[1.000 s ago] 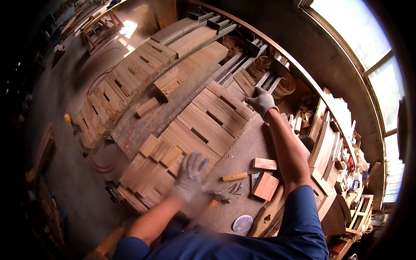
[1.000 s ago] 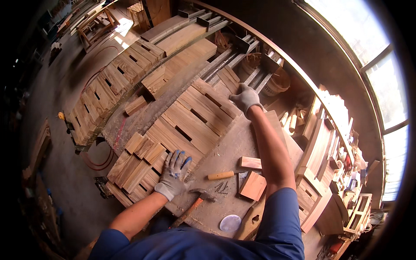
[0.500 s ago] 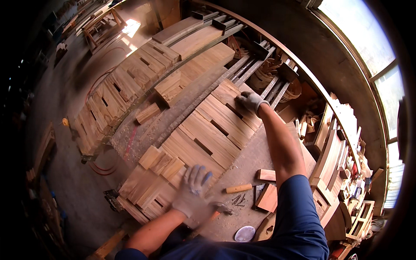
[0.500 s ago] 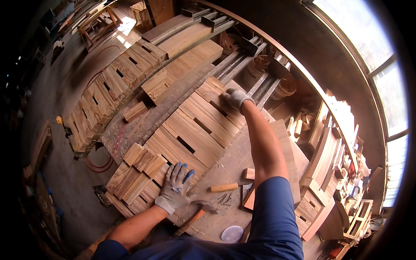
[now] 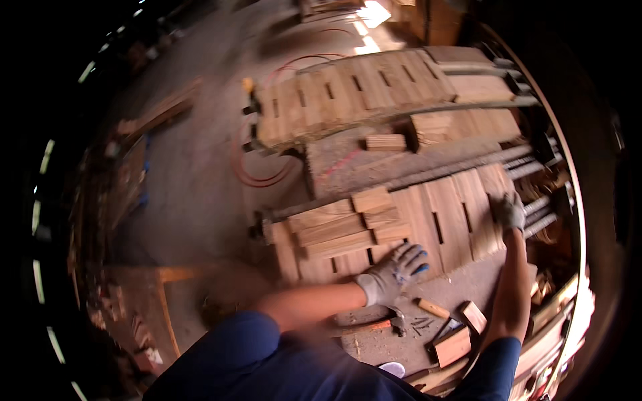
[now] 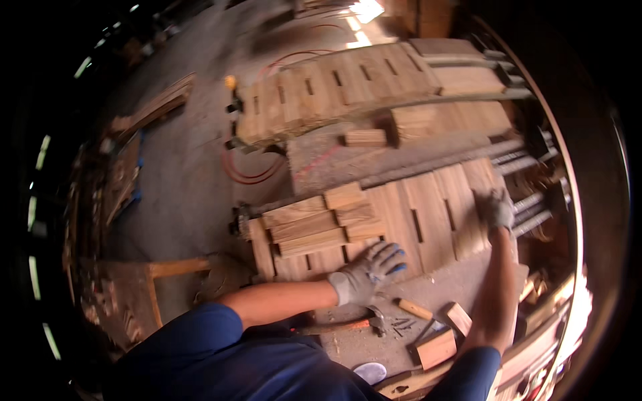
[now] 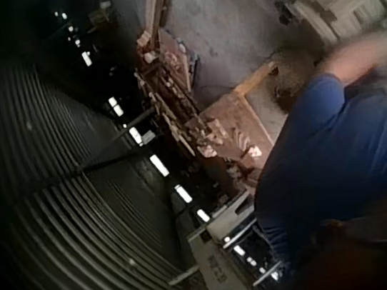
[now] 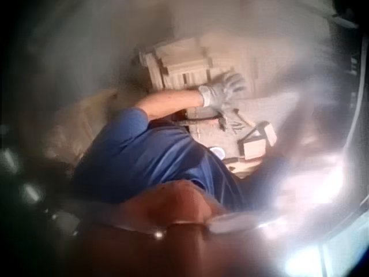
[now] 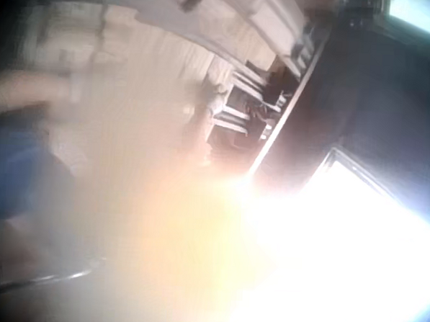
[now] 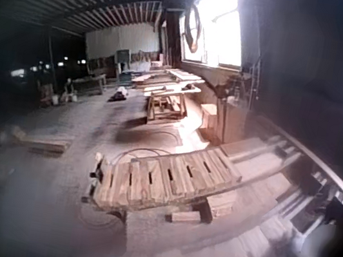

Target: The person uses a nail gun to fasten small wooden planks together on a workbench. They then move the assembled pieces to a larger wooden structure, arranging them in a specific pattern and securing them with a hammer. The task involves repetitive handling of wood pieces and tools.

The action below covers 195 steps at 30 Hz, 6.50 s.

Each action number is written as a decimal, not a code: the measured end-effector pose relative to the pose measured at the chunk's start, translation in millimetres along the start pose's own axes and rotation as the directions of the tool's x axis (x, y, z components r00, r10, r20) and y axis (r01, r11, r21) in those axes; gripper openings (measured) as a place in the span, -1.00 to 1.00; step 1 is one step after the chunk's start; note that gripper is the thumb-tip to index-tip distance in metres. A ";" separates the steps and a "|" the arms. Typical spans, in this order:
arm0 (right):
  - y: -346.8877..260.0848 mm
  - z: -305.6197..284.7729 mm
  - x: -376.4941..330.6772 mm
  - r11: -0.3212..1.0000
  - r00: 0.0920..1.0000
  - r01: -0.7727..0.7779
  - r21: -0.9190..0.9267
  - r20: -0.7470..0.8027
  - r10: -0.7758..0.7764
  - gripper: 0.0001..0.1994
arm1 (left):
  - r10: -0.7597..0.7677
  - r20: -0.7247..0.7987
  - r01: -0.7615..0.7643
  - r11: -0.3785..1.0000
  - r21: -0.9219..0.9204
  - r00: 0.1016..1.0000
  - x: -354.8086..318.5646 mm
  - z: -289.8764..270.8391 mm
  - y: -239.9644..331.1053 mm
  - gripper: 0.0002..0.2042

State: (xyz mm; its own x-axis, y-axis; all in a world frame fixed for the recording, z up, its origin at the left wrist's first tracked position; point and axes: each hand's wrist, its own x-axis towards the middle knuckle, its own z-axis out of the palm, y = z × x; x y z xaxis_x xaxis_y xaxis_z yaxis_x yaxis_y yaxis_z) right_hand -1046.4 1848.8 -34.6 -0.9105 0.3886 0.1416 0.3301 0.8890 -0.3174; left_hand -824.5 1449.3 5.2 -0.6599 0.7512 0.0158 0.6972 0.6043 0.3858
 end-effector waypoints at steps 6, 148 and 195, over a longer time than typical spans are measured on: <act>-89.0 -29.2 -156.3 0.949 0.968 0.228 0.218 0.051 -0.244 -0.42 | -0.058 0.170 0.053 0.998 0.038 0.984 -10.5 -16.5 6.5 -0.10; -40.4 -98.3 -295.0 0.620 0.972 -0.225 0.752 0.220 0.086 -0.64 | -0.066 -0.038 0.067 0.998 0.016 0.997 -16.0 -12.2 1.0 -0.18; -66.0 -175.9 -289.5 -0.307 0.799 -0.601 0.738 0.567 -0.201 -0.39 | -0.521 -0.069 0.462 0.804 -0.375 0.851 10.7 -64.7 -20.8 -0.03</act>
State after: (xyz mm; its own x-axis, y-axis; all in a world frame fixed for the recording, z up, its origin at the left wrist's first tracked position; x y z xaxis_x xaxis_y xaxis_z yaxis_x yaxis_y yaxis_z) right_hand -760.8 1720.1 110.3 -0.9350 -0.0059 -0.3546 0.2620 -0.6852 -0.6796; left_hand -864.3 1427.6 57.0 -0.9438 0.3063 -0.1239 0.1507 0.7328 0.6635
